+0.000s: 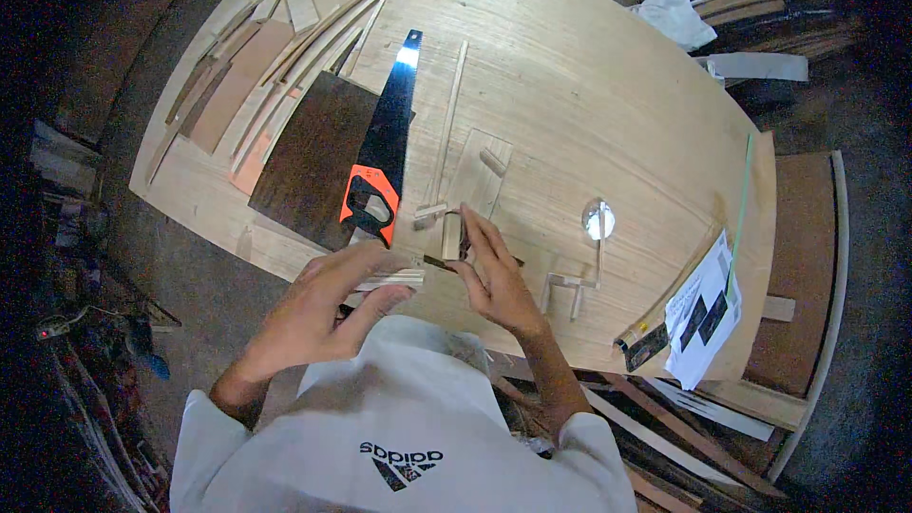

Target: The person aligns small wooden sticks, saws them into shorter pieces using a hand saw, and then sands the cut edges with a sanding block. The person repeats this process for multiple sticks, handling each piece individually.

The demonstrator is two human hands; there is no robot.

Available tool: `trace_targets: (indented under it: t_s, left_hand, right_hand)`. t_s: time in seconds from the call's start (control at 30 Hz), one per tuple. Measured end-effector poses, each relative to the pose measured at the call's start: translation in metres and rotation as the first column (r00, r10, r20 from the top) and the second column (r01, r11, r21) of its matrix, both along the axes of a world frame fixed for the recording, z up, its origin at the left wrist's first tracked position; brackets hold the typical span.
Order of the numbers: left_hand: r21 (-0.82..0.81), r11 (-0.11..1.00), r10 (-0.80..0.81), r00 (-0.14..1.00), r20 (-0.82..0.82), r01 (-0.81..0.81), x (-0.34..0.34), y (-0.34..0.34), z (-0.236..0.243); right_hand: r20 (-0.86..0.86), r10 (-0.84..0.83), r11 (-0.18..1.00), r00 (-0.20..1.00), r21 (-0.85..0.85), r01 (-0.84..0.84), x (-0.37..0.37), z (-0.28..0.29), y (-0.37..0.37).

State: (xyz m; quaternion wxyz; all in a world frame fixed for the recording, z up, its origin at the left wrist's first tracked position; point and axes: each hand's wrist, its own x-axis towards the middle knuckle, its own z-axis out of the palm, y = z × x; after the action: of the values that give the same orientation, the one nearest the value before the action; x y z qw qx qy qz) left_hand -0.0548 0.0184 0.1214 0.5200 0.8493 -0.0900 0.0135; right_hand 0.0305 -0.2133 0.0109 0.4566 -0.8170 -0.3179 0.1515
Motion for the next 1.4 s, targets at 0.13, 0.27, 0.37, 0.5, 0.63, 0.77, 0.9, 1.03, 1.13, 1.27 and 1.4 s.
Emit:
trace_targets:
  t_s: [0.13,0.27,0.37,0.5,0.63,0.77,0.9,1.03,1.13,1.27,1.4]
  left_hand:
    - [-0.172,0.983,0.031,0.976,-0.216,-0.069,-0.005,-0.004,0.009]
    - [-0.246,0.968,-0.010,0.979,-0.202,-0.041,-0.008,-0.006,-0.004]
    - [-0.363,0.931,-0.171,0.920,-0.353,0.034,-0.010,0.002,-0.010]
    - [-0.533,0.845,-0.166,0.928,-0.333,-0.040,-0.017,-0.005,-0.015]
    - [-0.517,0.854,-0.142,0.926,-0.350,-0.065,-0.022,-0.009,-0.020]
    - [-0.337,0.938,-0.053,0.933,-0.357,-0.075,-0.022,-0.013,-0.016]
    - [-0.209,0.971,0.045,0.949,-0.312,-0.115,-0.021,-0.020,-0.009]
    - [-0.187,0.979,0.034,0.966,-0.258,-0.085,-0.027,-0.015,-0.008]
    - [-0.200,0.974,0.041,0.953,-0.299,-0.105,-0.030,-0.012,-0.005]
    - [-0.224,0.974,-0.012,0.982,-0.186,-0.030,-0.029,-0.014,-0.008]
    - [-0.236,0.969,0.012,0.973,-0.232,-0.068,-0.028,-0.012,-0.004]
  right_hand:
    - [-0.218,-0.124,0.966,0.968,0.196,0.168,-0.009,0.007,0.001]
    - [-0.375,-0.146,0.895,0.916,0.344,0.284,-0.024,0.028,0.000]
    - [-0.334,-0.055,0.847,0.941,0.483,0.221,-0.028,0.031,-0.003]
    - [-0.395,0.008,0.774,0.919,0.584,0.244,-0.034,0.050,0.006]
    - [-0.439,0.134,0.671,0.888,0.700,0.245,-0.034,0.056,0.008]
    - [-0.232,0.005,0.836,0.973,0.534,0.123,-0.037,0.062,0.011]
    - [0.348,-0.044,0.942,0.936,0.326,-0.076,-0.040,0.075,0.015]
    - [0.518,-0.022,0.996,0.855,0.086,-0.026,-0.025,0.057,0.012]
    - [0.271,-0.093,0.988,0.958,0.142,0.055,-0.028,0.060,0.008]
    - [0.235,-0.007,0.956,0.972,0.287,-0.062,-0.042,0.074,0.013]
    - [0.005,-0.092,0.953,0.996,0.291,0.087,-0.038,0.055,0.015]
